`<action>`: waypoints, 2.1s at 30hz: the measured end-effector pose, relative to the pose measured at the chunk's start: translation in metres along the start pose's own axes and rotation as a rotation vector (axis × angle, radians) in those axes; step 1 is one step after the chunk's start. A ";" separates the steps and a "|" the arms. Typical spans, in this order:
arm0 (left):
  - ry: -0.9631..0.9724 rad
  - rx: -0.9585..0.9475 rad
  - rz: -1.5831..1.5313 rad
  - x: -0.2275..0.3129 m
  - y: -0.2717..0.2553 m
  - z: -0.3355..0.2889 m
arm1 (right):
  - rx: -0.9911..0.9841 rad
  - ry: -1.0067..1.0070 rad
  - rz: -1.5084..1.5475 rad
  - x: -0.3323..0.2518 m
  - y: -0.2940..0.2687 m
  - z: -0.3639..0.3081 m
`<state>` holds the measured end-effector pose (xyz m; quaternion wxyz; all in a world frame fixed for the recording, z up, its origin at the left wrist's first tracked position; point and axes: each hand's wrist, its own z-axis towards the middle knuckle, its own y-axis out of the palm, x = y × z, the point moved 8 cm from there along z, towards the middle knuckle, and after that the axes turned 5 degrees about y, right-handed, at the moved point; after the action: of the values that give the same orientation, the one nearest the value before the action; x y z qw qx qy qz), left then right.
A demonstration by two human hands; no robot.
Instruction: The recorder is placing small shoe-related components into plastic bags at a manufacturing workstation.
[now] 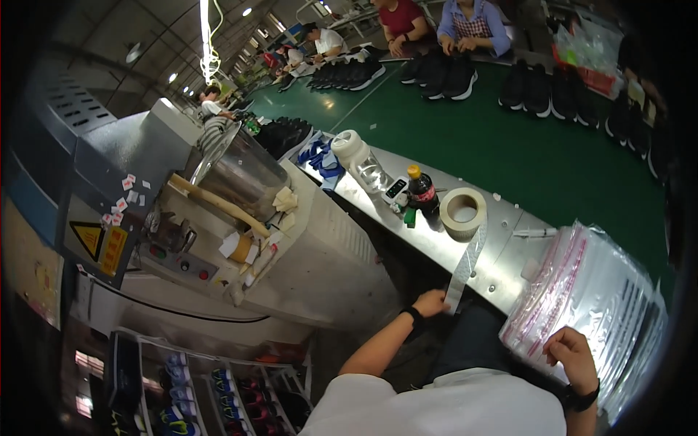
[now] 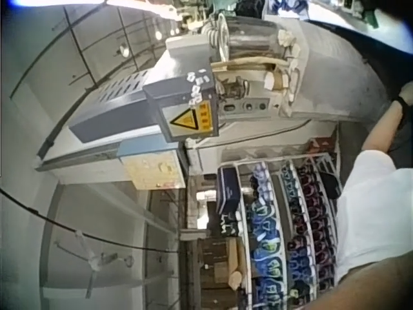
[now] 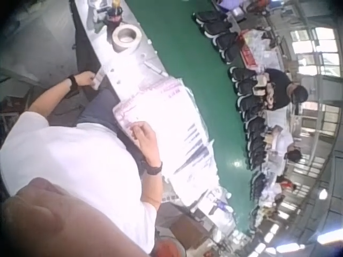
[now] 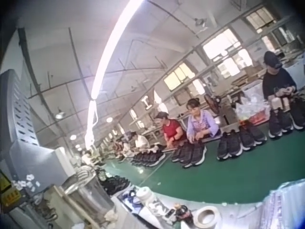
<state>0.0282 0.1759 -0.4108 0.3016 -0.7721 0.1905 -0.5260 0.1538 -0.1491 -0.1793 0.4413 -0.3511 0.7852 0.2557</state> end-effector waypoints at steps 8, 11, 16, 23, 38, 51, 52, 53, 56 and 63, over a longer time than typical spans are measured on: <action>0.011 -0.201 -1.067 0.204 -0.030 -0.038 | -0.067 -0.227 -0.234 -0.016 0.037 0.039; 0.021 -0.125 -1.163 0.241 -0.041 -0.027 | -0.100 -0.452 -0.286 -0.033 0.060 0.053; 0.042 -0.069 -1.057 0.247 -0.033 -0.020 | -0.098 -0.208 0.023 -0.012 0.048 0.056; 0.303 0.436 -0.537 0.259 -0.070 -0.043 | 0.015 -0.262 -0.086 -0.008 0.043 0.063; 0.013 0.328 -1.154 0.206 -0.056 -0.035 | 0.255 -0.564 -0.437 -0.053 0.061 0.072; 0.089 0.008 -1.500 0.222 -0.049 -0.034 | -0.209 -0.206 -0.077 -0.022 0.076 0.094; 0.087 -0.006 -1.506 0.225 -0.049 -0.035 | -0.181 -0.219 0.000 -0.022 0.074 0.099; 0.085 -0.020 -1.512 0.227 -0.049 -0.036 | -0.180 -0.221 -0.001 -0.020 0.074 0.104; 0.085 0.129 -1.279 0.211 -0.062 -0.043 | -0.130 -0.298 -0.005 -0.020 0.074 0.109; 0.420 0.221 -0.864 0.246 -0.081 -0.067 | 0.013 -0.357 -0.167 -0.040 0.080 0.108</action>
<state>0.0564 0.0683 -0.1672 0.0910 -0.6212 -0.1471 -0.7643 0.1613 -0.0095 -0.1883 0.5956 -0.3612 0.6643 0.2712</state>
